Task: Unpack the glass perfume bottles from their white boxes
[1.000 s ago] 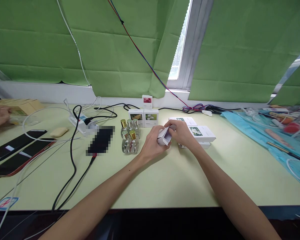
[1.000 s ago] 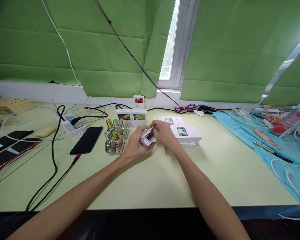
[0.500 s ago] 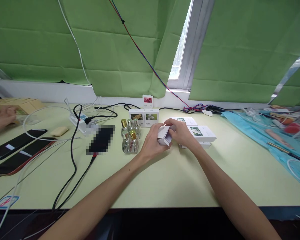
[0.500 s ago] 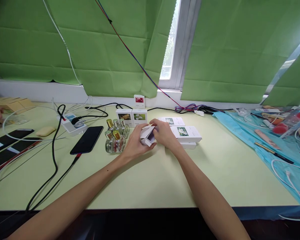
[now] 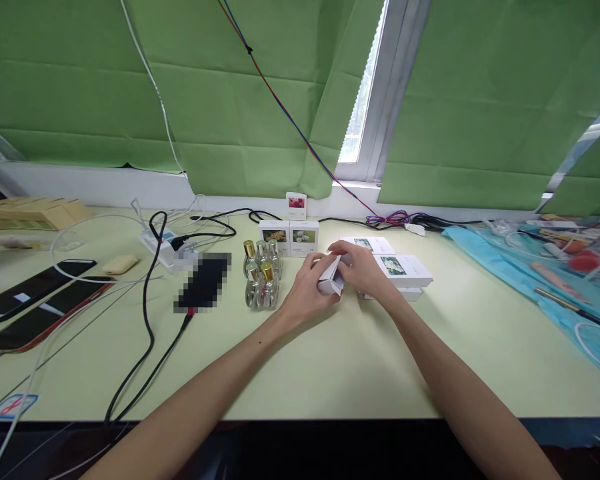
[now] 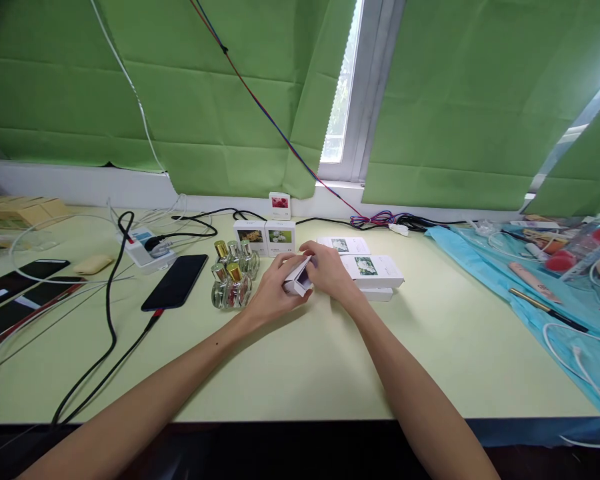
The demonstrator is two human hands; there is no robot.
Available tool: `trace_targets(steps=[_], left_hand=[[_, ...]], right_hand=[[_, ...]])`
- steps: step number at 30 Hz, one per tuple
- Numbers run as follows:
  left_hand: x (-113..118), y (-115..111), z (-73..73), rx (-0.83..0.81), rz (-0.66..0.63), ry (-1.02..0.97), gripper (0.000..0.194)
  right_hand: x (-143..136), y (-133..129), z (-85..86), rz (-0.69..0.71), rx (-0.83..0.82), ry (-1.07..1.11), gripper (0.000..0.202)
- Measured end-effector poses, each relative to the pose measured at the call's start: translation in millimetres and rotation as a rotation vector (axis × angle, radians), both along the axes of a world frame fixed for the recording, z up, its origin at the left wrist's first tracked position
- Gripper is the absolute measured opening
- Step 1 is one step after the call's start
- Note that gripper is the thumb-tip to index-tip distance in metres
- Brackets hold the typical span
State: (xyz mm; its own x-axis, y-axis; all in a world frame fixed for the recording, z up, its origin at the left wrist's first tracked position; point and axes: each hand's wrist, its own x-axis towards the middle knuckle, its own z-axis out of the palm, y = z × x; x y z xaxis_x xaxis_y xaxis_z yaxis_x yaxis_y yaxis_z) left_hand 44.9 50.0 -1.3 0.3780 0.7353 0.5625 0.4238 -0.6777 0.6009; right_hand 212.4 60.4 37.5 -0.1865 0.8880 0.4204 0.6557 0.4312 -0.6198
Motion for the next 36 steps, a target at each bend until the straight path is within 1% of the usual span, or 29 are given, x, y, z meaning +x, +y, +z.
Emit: trace_targets(steps=[3,7,11,13,16,18,20,24,26,30,33,36], left_hand=[[1,1,-2.2,0.023,0.0,0.0,0.066],[1,1,-4.3,0.011,0.001,0.009,0.067],[0,-2,-4.9,-0.012,-0.008,0.087,0.065],[1,-3,-5.4,0.006,-0.008,0.131,0.059],[4,-3,-6.2,0.032,-0.014,0.157,0.053],[5,-2,-6.3,0.036,-0.049,0.158,0.053],[6,-2,-5.8,0.051,-0.076,0.164,0.057],[6,-5,-4.2,0.111,-0.06,0.174,0.06],[6,-6,-3.6,0.126,-0.067,0.167,0.06],[6,-6,-3.2,0.124,-0.076,0.152,0.063],[6,-5,-4.0,0.131,-0.09,0.144,0.064],[6,-4,-5.5,0.147,-0.094,0.128,0.066]], right_hand=[[0,0,1.4,0.012,-0.018,0.043,0.037],[0,-2,9.0,0.014,-0.04,0.128,0.038],[-8,-5,19.2,-0.013,0.018,0.193,0.035],[-17,-4,23.4,0.015,0.049,0.186,0.032],[-35,2,29.0,0.149,0.05,0.094,0.034],[-49,10,33.0,0.232,0.066,-0.011,0.034],[-62,20,37.4,0.285,0.096,-0.118,0.037],[-84,41,45.6,0.345,0.099,-0.264,0.037],[-92,50,47.7,0.338,0.106,-0.315,0.034],[-105,64,47.0,0.302,0.066,-0.41,0.034],[-111,70,45.1,0.254,0.025,-0.472,0.033],[-114,74,44.2,0.238,0.006,-0.505,0.026]])
